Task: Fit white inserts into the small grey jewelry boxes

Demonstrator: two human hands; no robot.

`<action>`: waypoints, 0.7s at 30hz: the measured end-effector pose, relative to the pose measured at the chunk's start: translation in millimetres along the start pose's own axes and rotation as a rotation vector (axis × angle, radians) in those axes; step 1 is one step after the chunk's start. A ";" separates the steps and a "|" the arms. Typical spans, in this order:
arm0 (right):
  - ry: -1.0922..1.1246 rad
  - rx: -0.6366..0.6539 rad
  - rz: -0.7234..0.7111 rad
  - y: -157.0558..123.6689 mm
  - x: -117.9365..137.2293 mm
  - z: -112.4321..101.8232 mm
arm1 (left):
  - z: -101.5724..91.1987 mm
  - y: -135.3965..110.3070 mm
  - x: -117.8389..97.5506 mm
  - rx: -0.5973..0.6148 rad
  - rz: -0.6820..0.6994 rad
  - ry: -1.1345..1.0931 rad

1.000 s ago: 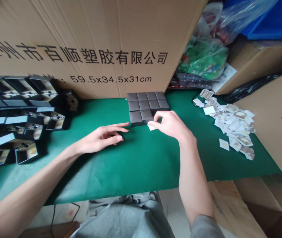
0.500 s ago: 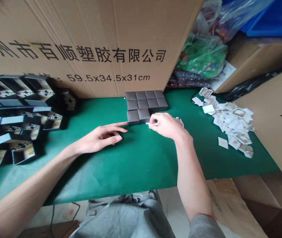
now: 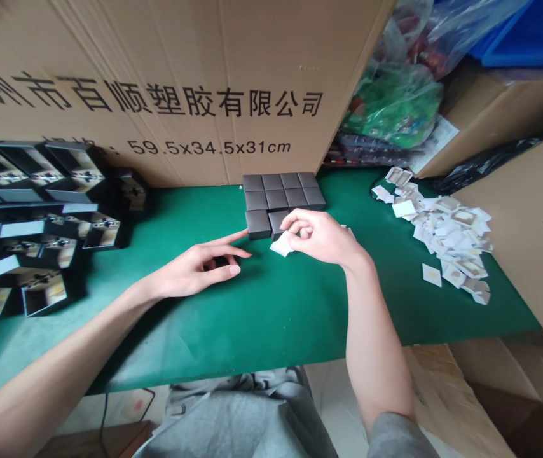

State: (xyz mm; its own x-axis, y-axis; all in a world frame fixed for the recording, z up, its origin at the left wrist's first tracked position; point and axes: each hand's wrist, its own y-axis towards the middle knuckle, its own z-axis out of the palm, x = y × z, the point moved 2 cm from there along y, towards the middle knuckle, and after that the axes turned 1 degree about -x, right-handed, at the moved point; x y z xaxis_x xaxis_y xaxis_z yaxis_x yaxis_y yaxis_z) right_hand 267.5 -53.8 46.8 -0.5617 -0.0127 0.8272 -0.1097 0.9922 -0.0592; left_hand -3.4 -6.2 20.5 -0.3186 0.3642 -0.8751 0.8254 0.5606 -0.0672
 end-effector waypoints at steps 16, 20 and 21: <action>0.291 0.158 -0.102 13.0 20.6 78.5 | 1.4 -1.0 8.3 -0.049 -0.021 -0.022; 0.184 0.010 -0.151 14.1 19.0 79.8 | 0.4 -2.3 8.0 -0.055 -0.051 -0.046; 0.123 -0.059 -0.179 14.5 20.7 80.0 | 0.1 -2.4 7.3 -0.058 -0.050 -0.040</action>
State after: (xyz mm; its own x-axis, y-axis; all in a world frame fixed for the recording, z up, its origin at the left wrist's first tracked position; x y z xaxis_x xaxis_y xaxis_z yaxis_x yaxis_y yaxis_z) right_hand 188.7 -49.6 18.4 -0.4334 -0.1776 0.8835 -0.1484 0.9811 0.1244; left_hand -7.7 -5.0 14.2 -0.3392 0.3056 -0.8897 0.7802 0.6198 -0.0846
